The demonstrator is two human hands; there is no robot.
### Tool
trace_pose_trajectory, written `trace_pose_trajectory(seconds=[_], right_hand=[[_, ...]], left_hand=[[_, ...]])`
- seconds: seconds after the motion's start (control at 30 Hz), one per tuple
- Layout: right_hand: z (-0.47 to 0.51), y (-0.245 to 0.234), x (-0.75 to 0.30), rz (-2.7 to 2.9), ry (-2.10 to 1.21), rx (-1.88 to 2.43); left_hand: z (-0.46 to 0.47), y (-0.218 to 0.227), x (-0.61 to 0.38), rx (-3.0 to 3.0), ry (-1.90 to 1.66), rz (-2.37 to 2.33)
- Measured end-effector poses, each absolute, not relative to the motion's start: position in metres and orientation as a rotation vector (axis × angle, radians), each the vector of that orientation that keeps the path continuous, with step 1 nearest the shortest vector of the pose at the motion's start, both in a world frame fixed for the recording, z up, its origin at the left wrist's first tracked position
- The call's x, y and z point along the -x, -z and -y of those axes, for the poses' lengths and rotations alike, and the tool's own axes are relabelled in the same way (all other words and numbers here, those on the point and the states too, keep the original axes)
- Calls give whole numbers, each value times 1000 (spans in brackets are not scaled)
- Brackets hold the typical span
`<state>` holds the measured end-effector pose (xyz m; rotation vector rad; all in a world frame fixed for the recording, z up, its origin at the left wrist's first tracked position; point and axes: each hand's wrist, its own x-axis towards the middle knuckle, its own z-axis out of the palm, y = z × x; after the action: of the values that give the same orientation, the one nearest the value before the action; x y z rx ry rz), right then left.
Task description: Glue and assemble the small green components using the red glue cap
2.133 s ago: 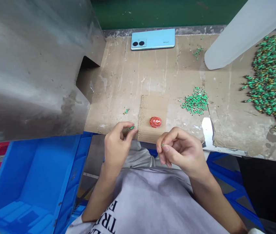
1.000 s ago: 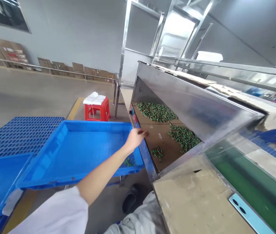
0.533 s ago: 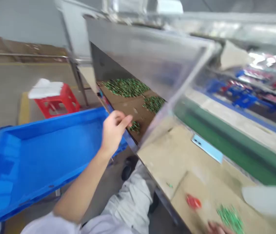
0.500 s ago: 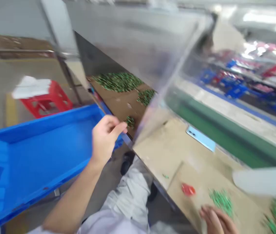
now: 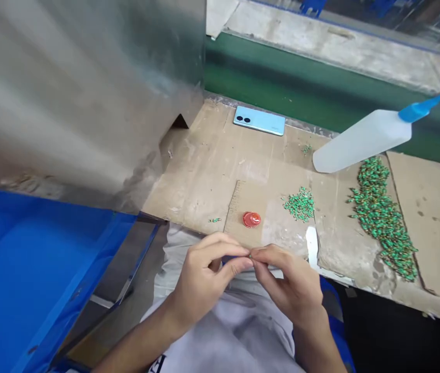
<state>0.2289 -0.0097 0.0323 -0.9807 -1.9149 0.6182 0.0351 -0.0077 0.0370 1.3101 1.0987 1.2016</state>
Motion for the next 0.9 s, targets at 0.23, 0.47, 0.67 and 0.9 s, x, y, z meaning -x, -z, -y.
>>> trace_pose_trajectory(seconds=[0.23,0.47,0.67,0.9], right_hand=[[-4,-23,-243,2010,-532,845],[-6,-17,-247,1940,-611,869],[-8,-18,-246,1917,-716,1004],[-21,-10,-247,1686,-732,1406]], left_hand=[[-3,-39,-35,-1121,-982,-1087],[-11,-47,-38,-1240,-839,-1167],[-17,-42,-40,-1245,-769,-1199],[-23,-36,-21,-664,-941,-1031]])
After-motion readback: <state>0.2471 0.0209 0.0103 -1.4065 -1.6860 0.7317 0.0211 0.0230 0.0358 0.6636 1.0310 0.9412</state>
